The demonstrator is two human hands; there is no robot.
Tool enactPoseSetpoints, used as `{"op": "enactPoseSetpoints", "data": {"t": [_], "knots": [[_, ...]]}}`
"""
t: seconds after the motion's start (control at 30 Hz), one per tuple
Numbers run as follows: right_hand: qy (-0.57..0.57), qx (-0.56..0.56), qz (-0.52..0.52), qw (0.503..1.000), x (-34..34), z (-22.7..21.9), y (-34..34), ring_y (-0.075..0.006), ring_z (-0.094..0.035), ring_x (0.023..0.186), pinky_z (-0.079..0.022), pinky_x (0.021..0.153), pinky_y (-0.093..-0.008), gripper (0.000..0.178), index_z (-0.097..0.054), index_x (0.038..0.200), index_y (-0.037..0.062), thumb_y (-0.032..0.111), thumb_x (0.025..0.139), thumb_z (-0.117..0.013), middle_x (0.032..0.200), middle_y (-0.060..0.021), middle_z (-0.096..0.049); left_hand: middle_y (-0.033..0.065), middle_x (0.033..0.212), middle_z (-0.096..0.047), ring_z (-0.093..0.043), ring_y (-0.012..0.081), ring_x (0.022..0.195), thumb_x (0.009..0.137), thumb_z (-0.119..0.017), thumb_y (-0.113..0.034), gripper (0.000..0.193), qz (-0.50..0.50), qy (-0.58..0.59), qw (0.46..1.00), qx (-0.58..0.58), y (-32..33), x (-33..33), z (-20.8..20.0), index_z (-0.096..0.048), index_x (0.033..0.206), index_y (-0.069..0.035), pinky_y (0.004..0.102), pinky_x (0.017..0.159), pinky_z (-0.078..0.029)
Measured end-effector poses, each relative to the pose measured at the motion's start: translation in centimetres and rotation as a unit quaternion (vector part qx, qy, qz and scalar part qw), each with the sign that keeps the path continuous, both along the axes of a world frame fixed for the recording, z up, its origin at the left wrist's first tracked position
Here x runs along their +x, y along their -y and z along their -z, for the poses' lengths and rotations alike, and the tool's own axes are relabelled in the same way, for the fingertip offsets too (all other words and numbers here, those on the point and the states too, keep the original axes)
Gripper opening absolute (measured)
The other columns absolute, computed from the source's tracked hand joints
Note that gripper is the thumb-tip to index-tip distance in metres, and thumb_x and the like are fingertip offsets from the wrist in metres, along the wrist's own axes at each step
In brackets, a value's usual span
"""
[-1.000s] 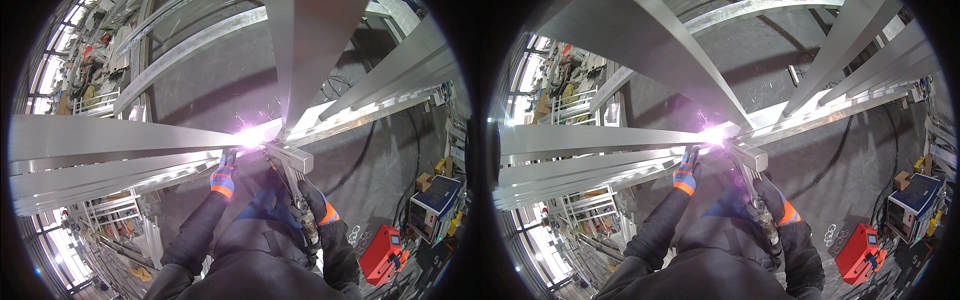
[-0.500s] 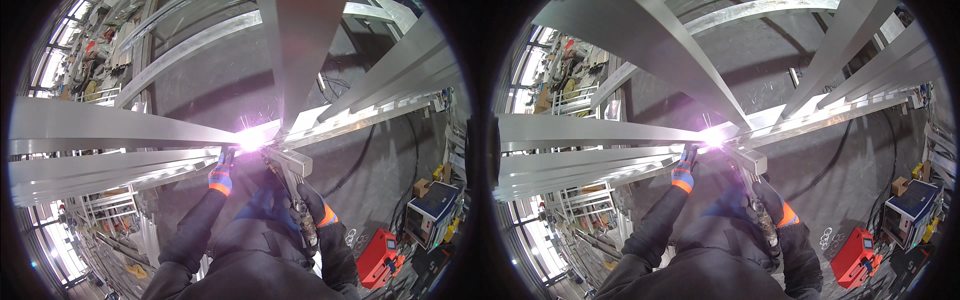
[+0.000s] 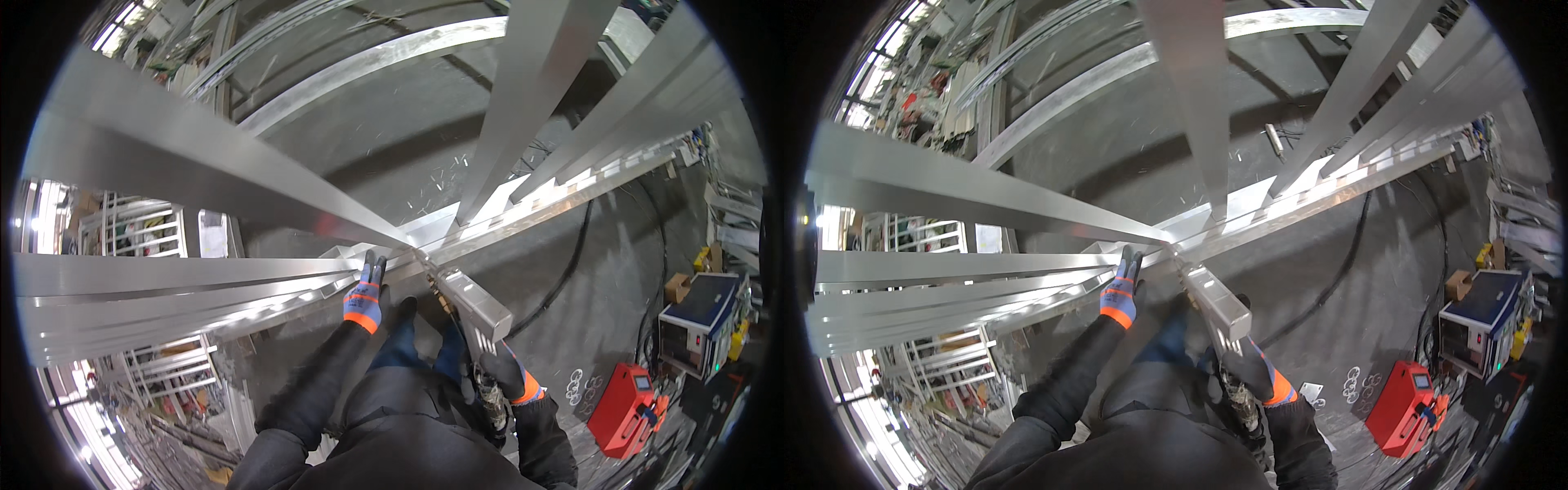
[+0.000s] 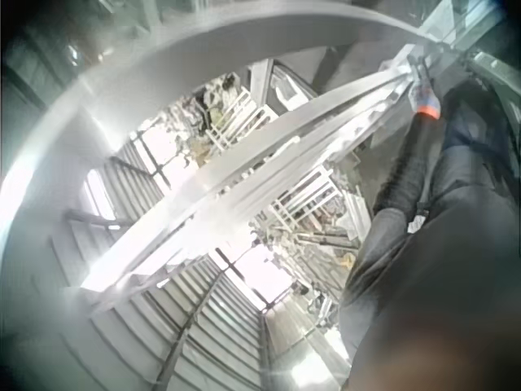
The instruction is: The person welds joints on a large aluminum frame using a handheld welding torch. They move along the frame, aligning and welding multiple intersections while wearing gloves and protective clothing. The person briefly pauses to reposition the frame before continuing the welds.
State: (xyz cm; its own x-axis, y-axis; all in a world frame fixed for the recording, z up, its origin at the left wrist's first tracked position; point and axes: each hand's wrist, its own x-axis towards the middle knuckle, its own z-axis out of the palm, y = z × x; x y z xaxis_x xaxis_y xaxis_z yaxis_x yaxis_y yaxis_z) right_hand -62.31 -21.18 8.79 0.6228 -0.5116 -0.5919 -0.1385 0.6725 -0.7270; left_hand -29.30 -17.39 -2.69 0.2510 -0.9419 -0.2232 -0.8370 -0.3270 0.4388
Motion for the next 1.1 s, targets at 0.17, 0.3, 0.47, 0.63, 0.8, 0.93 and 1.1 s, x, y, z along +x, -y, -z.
{"op": "enactPoseSetpoints", "data": {"t": [0.17, 0.3, 0.47, 0.63, 0.8, 0.93, 1.1], "knots": [[-0.014, -0.246, 0.002, 0.969, 6.2, -2.6, -4.9, -0.0183, -0.059, 0.109, -0.047, 0.097, -0.0331, 0.055, -0.043, 0.151, 0.0019, 0.009, 0.099, -0.061, 0.124, -0.0080, -0.061, 0.0144, 0.172, -0.021, -0.063, 0.0441, 0.119, 0.095, -0.063, -0.014, 0.074, 0.064, -0.029, 0.997, -0.014, -0.3, 2.1, 0.4, -0.031, 0.162, -0.020, 0.0499, 0.098, -0.053], [-0.055, -0.285, -0.025, 0.957, 12.4, -4.2, -5.9, -0.0262, -0.059, 0.124, -0.046, 0.106, -0.0391, 0.064, -0.035, 0.157, 0.0009, 0.015, 0.100, -0.060, 0.135, -0.0167, -0.062, 0.0146, 0.172, -0.020, -0.060, 0.0435, 0.125, 0.092, -0.058, -0.004, 0.078, 0.103, -0.044, 0.993, -0.025, -0.7, 3.5, 2.3, -0.028, 0.163, -0.015, 0.0481, 0.100, -0.053], [-0.076, -0.157, 0.054, 0.983, 17.0, -5.3, -7.3, -0.0296, -0.059, 0.126, -0.045, 0.107, -0.0392, 0.063, -0.039, 0.154, -0.0002, 0.019, 0.099, -0.064, 0.137, -0.0200, -0.061, 0.0123, 0.175, -0.009, -0.050, 0.0365, 0.139, 0.092, -0.045, 0.004, 0.077, 0.062, -0.285, 0.956, -0.019, -0.2, 4.5, 6.4, -0.026, 0.164, -0.015, 0.0426, 0.108, -0.050], [-0.139, -0.295, 0.037, 0.944, 19.1, -3.5, -7.9, -0.0292, -0.064, 0.121, -0.050, 0.101, -0.0399, 0.063, -0.043, 0.151, 0.0029, 0.023, 0.098, -0.070, 0.133, -0.0206, -0.065, 0.0139, 0.166, -0.033, -0.058, 0.0369, 0.131, 0.101, -0.049, -0.018, 0.070, 0.048, -0.220, 0.973, 0.043, -0.7, 4.6, 7.2, -0.022, 0.166, -0.018, 0.0434, 0.103, -0.051], [-0.169, -0.363, 0.019, 0.916, 19.7, -2.5, -8.2, -0.0265, -0.068, 0.111, -0.054, 0.092, -0.0394, 0.063, -0.044, 0.151, 0.0032, 0.024, 0.097, -0.070, 0.126, -0.0185, -0.068, 0.0102, 0.151, -0.058, -0.068, 0.0307, 0.114, 0.100, -0.055, -0.013, 0.083, 0.010, -0.288, 0.957, -0.031, -1.0, 4.3, 5.9, -0.010, 0.169, -0.020, 0.0391, 0.087, -0.054], [-0.148, -0.293, 0.043, 0.944, 19.8, -2.8, -8.3, -0.0288, -0.072, 0.100, -0.055, 0.085, -0.0407, 0.063, -0.043, 0.151, 0.0041, 0.024, 0.098, -0.070, 0.119, -0.0190, -0.071, 0.0092, 0.149, -0.060, -0.069, 0.0302, 0.114, 0.097, -0.060, -0.015, 0.088, 0.007, -0.291, 0.957, -0.021, -1.0, 4.5, 6.8, -0.009, 0.169, -0.020, 0.0390, 0.087, -0.054], [-0.151, -0.434, 0.038, 0.887, 20.3, -2.1, -8.3, -0.0361, -0.073, 0.097, -0.055, 0.084, -0.0423, 0.058, -0.046, 0.147, 0.0046, 0.022, 0.097, -0.068, 0.111, -0.0225, -0.071, 0.0122, 0.141, -0.065, -0.070, 0.0323, 0.109, 0.094, -0.066, -0.025, 0.090, 0.032, -0.194, 0.980, -0.038, -1.4, 4.9, 8.4, -0.015, 0.168, -0.020, 0.0437, 0.086, -0.054]]}}
